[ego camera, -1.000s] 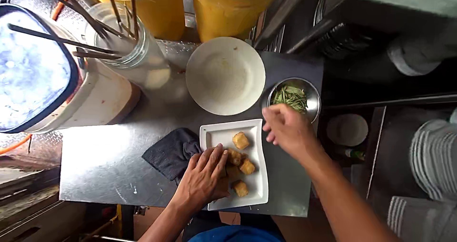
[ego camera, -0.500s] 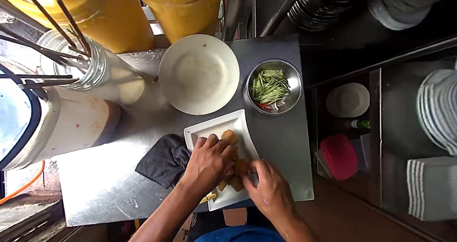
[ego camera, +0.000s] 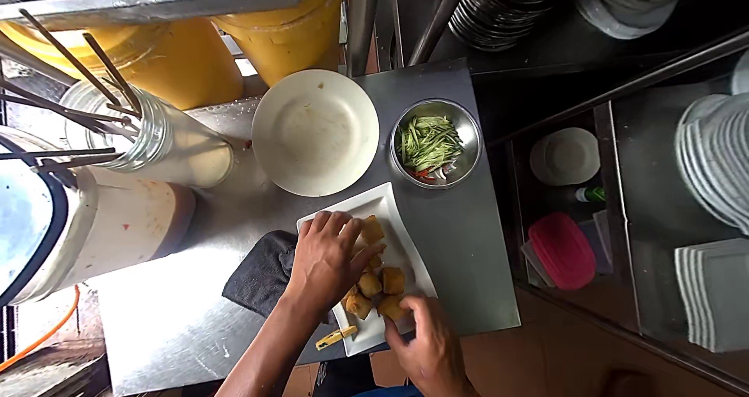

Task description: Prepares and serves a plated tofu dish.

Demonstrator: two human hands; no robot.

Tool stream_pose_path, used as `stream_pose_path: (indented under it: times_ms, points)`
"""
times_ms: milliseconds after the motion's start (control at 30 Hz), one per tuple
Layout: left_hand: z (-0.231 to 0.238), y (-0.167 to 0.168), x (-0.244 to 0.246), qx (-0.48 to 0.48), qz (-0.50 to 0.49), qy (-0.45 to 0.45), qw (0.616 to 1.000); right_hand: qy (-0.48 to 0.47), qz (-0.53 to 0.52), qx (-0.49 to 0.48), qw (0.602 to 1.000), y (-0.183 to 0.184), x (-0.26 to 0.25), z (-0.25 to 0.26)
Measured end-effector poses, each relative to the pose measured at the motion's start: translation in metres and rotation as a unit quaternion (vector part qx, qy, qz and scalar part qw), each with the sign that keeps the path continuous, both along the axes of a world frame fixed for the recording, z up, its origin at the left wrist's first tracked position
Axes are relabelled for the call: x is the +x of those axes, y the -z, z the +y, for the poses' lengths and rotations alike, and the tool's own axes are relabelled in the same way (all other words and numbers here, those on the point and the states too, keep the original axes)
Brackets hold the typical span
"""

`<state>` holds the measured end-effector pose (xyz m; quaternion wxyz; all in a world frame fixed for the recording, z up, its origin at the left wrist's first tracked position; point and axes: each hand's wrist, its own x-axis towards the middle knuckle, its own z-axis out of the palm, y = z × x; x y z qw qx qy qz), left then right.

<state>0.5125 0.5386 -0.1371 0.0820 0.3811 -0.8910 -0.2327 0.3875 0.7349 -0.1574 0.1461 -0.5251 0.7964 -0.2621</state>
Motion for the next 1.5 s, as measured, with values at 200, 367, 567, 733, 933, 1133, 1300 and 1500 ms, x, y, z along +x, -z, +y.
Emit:
stream_pose_path:
  times_ms: [200, 367, 567, 733, 933, 1133, 1300, 1500]
  points:
    - [-0.043, 0.002, -0.032, 0.154, -0.025, 0.081, 0.984, 0.000, -0.094, -0.026, 0.995, -0.025, -0.041, -0.036]
    - [-0.047, -0.009, -0.048, 0.186, -0.054, 0.087, 0.977, -0.174, -0.091, 0.019, 0.980, -0.003, -0.067, -0.081]
    - [-0.010, -0.009, 0.009, 0.073, 0.037, -0.055, 0.995, -0.158, -0.063, 0.000, 0.985, -0.002, -0.068, -0.087]
    - [0.028, 0.004, 0.034, 0.130, 0.016, -0.157, 0.979, -0.116, -0.024, 0.001, 0.993, -0.007, -0.064, -0.066]
    - [0.031, -0.006, 0.043, 0.239, 0.043, -0.207, 0.948, -0.195, 0.040, -0.020, 0.980, -0.012, -0.046, -0.076]
    - [0.028, -0.004, 0.048, 0.260, 0.114, -0.194, 0.939, -0.251, 0.115, 0.016, 0.961, -0.011, -0.030, -0.103]
    - [0.032, 0.009, 0.041, 0.067, 0.039, -0.095, 0.992, -0.241, 0.066, -0.009, 0.968, -0.002, -0.041, -0.098]
    - [0.056, -0.005, 0.062, 0.031, 0.074, -0.096, 0.992, -0.286, 0.077, 0.008, 0.955, -0.007, -0.050, -0.104]
